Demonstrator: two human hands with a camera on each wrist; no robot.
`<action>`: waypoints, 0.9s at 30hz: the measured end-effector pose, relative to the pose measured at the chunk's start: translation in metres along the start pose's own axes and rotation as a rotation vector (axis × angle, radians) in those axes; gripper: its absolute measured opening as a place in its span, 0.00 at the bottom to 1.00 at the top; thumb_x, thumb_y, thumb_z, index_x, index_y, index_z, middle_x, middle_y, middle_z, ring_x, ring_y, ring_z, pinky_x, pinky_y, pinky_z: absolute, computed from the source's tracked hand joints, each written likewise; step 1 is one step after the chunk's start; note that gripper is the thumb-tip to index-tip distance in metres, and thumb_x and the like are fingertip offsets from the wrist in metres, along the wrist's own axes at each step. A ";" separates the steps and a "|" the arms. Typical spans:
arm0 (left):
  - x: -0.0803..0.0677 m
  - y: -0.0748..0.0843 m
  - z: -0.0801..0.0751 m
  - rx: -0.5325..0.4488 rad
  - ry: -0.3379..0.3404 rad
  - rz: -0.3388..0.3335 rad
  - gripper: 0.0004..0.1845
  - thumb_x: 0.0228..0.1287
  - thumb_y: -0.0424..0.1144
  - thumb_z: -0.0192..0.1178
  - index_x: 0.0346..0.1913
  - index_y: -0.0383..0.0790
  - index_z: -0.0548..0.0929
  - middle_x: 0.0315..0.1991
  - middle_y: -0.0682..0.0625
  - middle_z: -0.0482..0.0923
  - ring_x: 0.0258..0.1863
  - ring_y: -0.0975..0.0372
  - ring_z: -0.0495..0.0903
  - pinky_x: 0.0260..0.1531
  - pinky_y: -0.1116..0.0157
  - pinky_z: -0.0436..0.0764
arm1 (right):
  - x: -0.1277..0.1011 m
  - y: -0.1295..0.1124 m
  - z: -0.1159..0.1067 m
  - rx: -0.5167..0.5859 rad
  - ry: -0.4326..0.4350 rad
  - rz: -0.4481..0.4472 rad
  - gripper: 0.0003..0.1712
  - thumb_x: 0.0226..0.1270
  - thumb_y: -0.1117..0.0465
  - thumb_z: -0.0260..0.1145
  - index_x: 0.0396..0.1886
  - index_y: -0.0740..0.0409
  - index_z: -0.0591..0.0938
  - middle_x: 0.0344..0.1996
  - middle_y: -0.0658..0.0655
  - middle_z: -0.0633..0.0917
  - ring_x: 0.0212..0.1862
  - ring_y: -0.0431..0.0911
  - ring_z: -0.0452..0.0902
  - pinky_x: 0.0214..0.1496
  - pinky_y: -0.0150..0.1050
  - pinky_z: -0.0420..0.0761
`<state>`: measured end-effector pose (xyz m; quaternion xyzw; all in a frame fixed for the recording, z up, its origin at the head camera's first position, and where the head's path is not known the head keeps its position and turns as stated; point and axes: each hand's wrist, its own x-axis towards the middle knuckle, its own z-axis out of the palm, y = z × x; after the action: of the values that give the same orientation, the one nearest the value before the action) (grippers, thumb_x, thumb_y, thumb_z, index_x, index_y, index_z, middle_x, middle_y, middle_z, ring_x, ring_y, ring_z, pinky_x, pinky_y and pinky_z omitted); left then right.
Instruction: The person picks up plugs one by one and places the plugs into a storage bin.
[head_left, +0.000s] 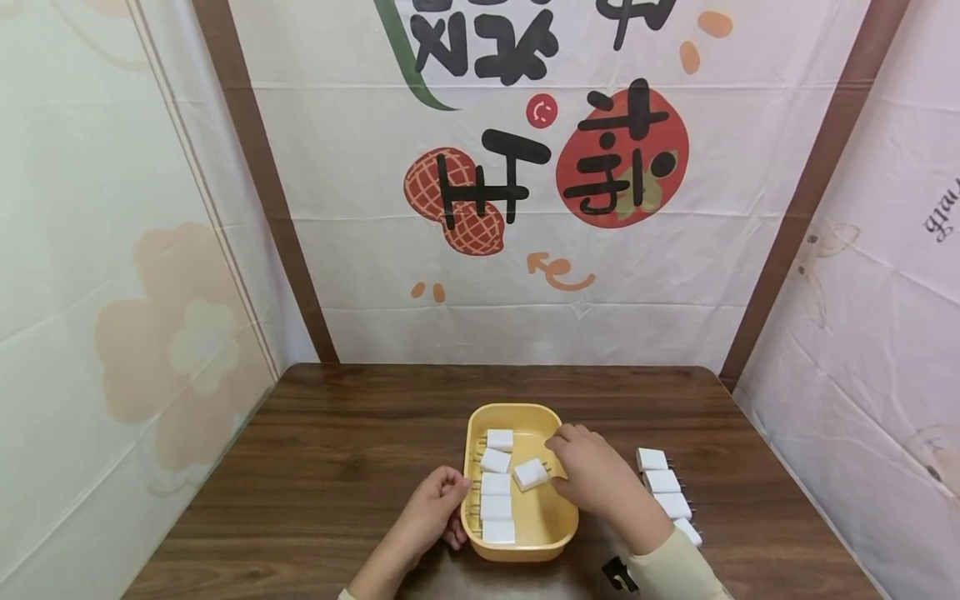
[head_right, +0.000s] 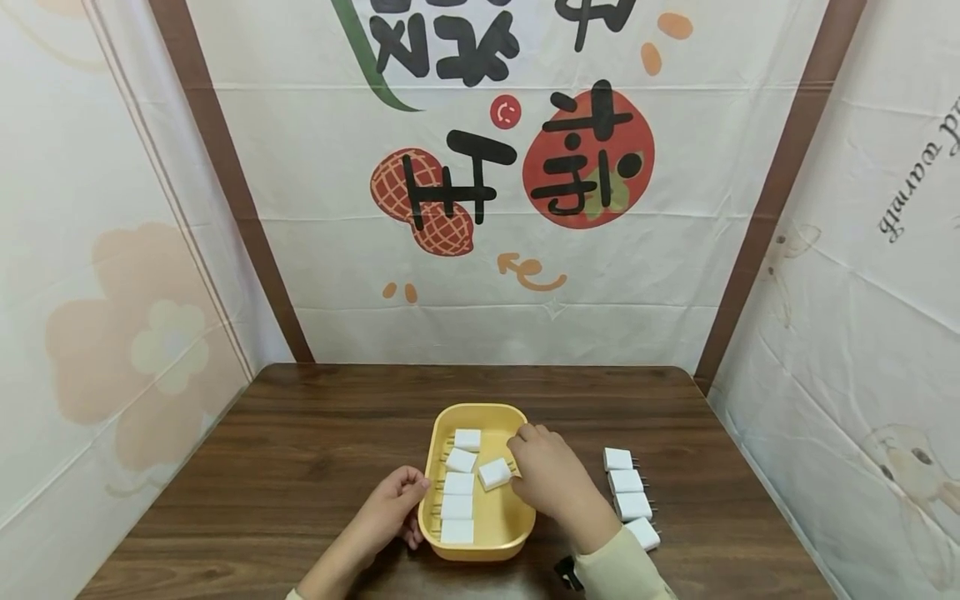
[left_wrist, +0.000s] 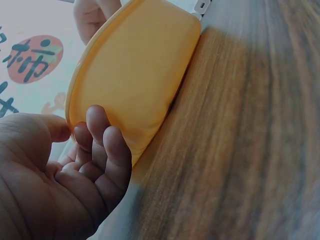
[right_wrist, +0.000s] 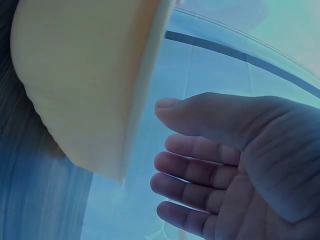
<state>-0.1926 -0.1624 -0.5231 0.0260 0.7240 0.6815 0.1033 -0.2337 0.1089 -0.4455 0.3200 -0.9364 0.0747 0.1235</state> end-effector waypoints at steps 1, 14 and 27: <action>0.000 0.000 0.000 0.001 0.003 0.000 0.16 0.81 0.43 0.51 0.53 0.29 0.69 0.23 0.48 0.77 0.16 0.61 0.78 0.16 0.65 0.80 | -0.001 0.000 -0.001 0.001 0.006 0.001 0.26 0.55 0.58 0.79 0.52 0.63 0.85 0.47 0.58 0.83 0.50 0.52 0.79 0.54 0.51 0.82; -0.001 0.001 -0.001 0.001 0.004 0.002 0.17 0.81 0.44 0.51 0.53 0.29 0.69 0.22 0.48 0.76 0.16 0.61 0.78 0.16 0.66 0.80 | -0.037 0.016 -0.004 -0.040 0.126 -0.052 0.23 0.51 0.58 0.80 0.48 0.58 0.86 0.44 0.53 0.84 0.47 0.49 0.80 0.49 0.49 0.83; 0.000 0.000 0.000 0.004 -0.002 0.006 0.17 0.81 0.44 0.51 0.53 0.29 0.69 0.22 0.48 0.76 0.16 0.61 0.77 0.16 0.65 0.80 | -0.068 0.033 -0.007 -0.067 0.130 -0.004 0.28 0.47 0.56 0.83 0.48 0.61 0.86 0.45 0.57 0.84 0.47 0.53 0.82 0.53 0.53 0.82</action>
<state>-0.1925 -0.1621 -0.5234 0.0290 0.7253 0.6803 0.1018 -0.2007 0.1760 -0.4600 0.3122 -0.9276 0.0637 0.1949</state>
